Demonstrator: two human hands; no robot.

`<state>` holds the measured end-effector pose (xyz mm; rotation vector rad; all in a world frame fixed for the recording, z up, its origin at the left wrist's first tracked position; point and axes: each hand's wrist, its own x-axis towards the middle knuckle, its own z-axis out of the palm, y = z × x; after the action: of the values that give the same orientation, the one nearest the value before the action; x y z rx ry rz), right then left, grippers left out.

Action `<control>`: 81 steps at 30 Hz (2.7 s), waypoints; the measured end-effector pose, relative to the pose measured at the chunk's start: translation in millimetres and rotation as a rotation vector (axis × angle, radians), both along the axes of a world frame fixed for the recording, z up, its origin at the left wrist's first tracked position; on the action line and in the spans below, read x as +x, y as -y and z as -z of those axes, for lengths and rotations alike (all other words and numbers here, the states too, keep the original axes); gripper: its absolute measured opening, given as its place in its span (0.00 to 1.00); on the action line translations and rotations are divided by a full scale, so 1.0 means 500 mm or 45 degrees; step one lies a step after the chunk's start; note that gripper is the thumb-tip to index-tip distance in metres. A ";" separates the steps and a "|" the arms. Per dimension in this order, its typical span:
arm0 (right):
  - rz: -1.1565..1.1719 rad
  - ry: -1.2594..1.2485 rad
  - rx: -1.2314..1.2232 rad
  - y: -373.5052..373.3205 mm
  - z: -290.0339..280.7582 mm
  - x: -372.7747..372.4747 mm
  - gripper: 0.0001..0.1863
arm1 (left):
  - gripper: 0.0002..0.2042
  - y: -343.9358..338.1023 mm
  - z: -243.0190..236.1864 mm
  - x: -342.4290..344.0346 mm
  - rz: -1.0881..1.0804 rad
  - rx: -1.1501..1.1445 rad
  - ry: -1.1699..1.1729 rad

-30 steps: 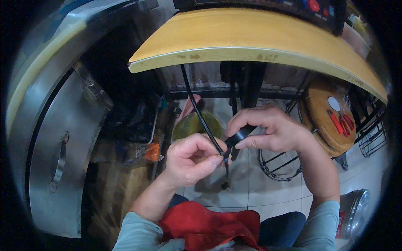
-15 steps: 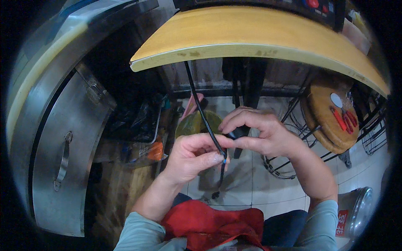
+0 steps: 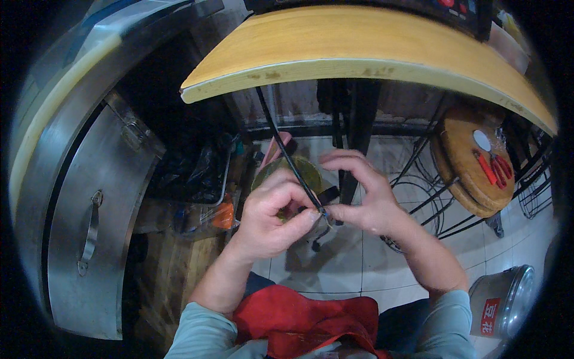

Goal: The person sits on the floor and uses scissors to cut a roll of electrical tape, then wraps the tape around a damaged section of a black electrical cord. After securing the tape, the person uses scissors to cut the tape and places the tools on a nearby stool.

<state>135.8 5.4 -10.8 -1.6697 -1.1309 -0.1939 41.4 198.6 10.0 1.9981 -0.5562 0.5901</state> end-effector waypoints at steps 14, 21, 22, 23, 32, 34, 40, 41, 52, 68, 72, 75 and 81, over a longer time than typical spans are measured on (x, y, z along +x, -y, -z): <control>0.025 -0.270 0.204 0.026 0.062 -0.092 0.10 | 0.06 0.040 0.028 -0.004 0.087 -0.511 -0.577; 0.063 -0.196 0.187 0.039 0.052 -0.093 0.08 | 0.06 0.033 0.031 0.011 0.271 -0.794 -0.885; 0.084 -0.139 0.174 0.038 0.049 -0.092 0.08 | 0.05 0.032 0.030 0.011 0.280 -0.822 -0.940; 0.100 -0.167 0.172 0.037 0.046 -0.093 0.08 | 0.06 0.034 0.028 0.012 0.290 -0.849 -0.957; 0.268 0.406 0.146 0.034 0.058 -0.064 0.11 | 0.07 0.050 0.035 -0.003 0.282 -1.048 -0.981; 0.250 0.485 0.160 0.030 0.061 -0.061 0.13 | 0.06 0.069 0.025 -0.006 0.229 -1.079 -0.876; 0.127 0.576 0.178 0.038 0.060 -0.047 0.21 | 0.04 0.058 0.024 -0.001 0.180 -1.039 -0.955; 0.122 0.597 0.177 0.040 0.058 -0.044 0.22 | 0.04 0.056 0.026 0.001 0.190 -1.046 -0.965; -0.072 -0.320 0.132 0.095 0.110 -0.130 0.18 | 0.03 0.065 0.038 0.011 0.314 -1.261 -0.937; -0.186 -1.743 0.425 0.101 -0.063 -0.098 0.21 | 0.05 0.027 0.058 0.015 0.195 -0.926 -0.901; -0.282 -1.696 0.576 0.066 -0.044 -0.044 0.24 | 0.06 0.033 0.055 0.015 0.264 -0.901 -0.888; -0.347 -1.401 0.516 0.052 -0.021 -0.047 0.17 | 0.06 0.032 0.058 0.012 0.257 -0.911 -0.877; -0.208 -1.150 0.384 0.039 0.060 -0.082 0.14 | 0.08 0.013 0.064 0.011 0.266 -0.654 -0.702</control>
<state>94.5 -14.0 -40.7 -1.1670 -0.5022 0.4423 46.8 192.2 -22.1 1.4945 -0.2337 0.0271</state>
